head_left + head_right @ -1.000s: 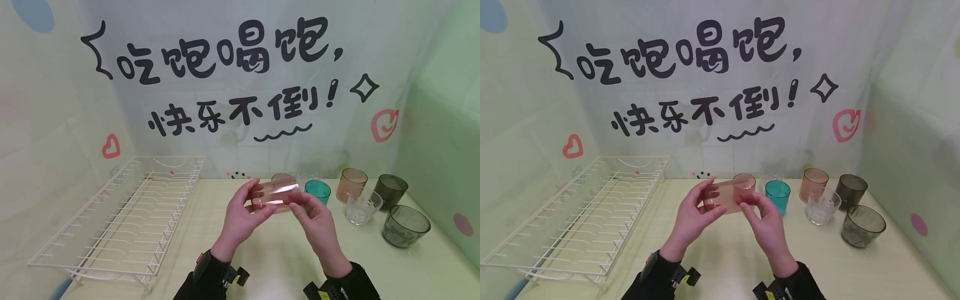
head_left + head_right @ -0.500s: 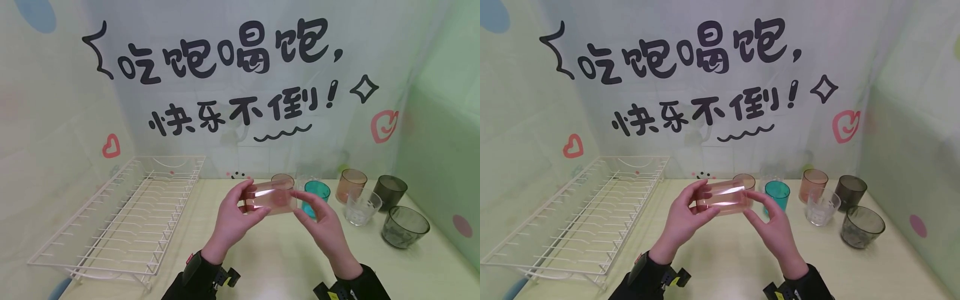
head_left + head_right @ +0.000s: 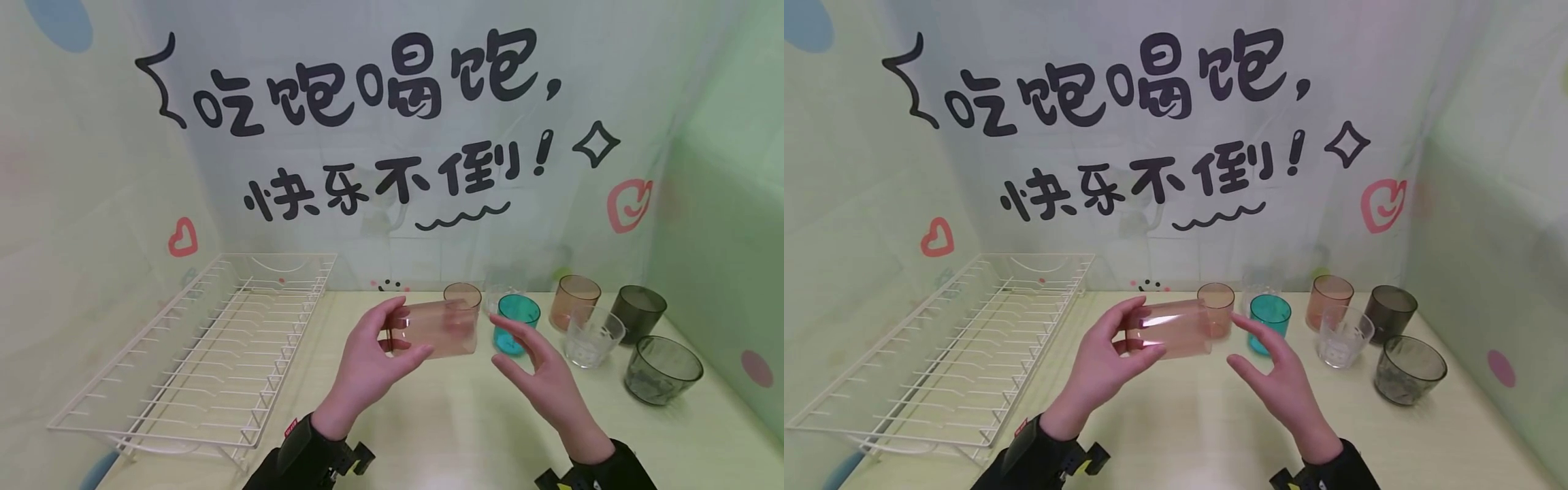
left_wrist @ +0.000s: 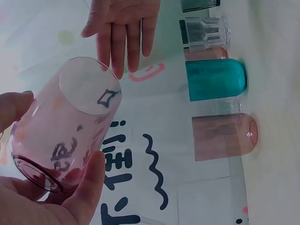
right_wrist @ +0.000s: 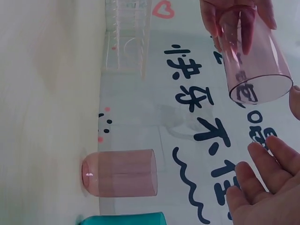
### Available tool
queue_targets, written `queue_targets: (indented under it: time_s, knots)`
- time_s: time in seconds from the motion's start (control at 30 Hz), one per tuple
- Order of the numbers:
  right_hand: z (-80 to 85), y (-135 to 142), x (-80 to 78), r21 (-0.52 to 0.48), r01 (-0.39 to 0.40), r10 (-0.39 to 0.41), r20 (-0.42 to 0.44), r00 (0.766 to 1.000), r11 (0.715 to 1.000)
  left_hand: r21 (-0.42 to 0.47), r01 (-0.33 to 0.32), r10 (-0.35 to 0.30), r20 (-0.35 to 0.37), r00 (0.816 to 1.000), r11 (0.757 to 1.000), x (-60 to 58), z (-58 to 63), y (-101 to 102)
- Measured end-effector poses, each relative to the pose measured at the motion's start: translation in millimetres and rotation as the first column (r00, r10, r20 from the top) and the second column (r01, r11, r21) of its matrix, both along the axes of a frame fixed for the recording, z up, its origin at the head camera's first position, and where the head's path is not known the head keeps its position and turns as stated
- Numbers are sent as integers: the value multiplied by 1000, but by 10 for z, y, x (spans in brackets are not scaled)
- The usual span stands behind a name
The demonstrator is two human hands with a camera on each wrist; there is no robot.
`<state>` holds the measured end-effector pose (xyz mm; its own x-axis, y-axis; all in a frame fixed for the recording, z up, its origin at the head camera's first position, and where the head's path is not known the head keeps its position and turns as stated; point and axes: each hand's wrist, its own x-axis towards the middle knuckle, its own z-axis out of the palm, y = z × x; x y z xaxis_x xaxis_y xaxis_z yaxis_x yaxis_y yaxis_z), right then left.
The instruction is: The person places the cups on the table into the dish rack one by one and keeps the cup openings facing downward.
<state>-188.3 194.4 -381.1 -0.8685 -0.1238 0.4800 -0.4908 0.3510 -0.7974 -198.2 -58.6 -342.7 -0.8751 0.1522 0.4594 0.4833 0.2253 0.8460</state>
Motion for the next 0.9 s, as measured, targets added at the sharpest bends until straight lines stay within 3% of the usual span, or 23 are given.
queue_targets:
  time_s: [0.33, 0.9]
  knots:
    - [-89, 138, -21, 60, 42, -44, 35, 998, 997, -64, -29, 26, -53, 998, 998, 91, 138, -139]
    - [-134, 157, -12, 124, 51, -54, 17, 998, 991, -213, -51, 23, -134, 991, 976, 127, 569, -366]
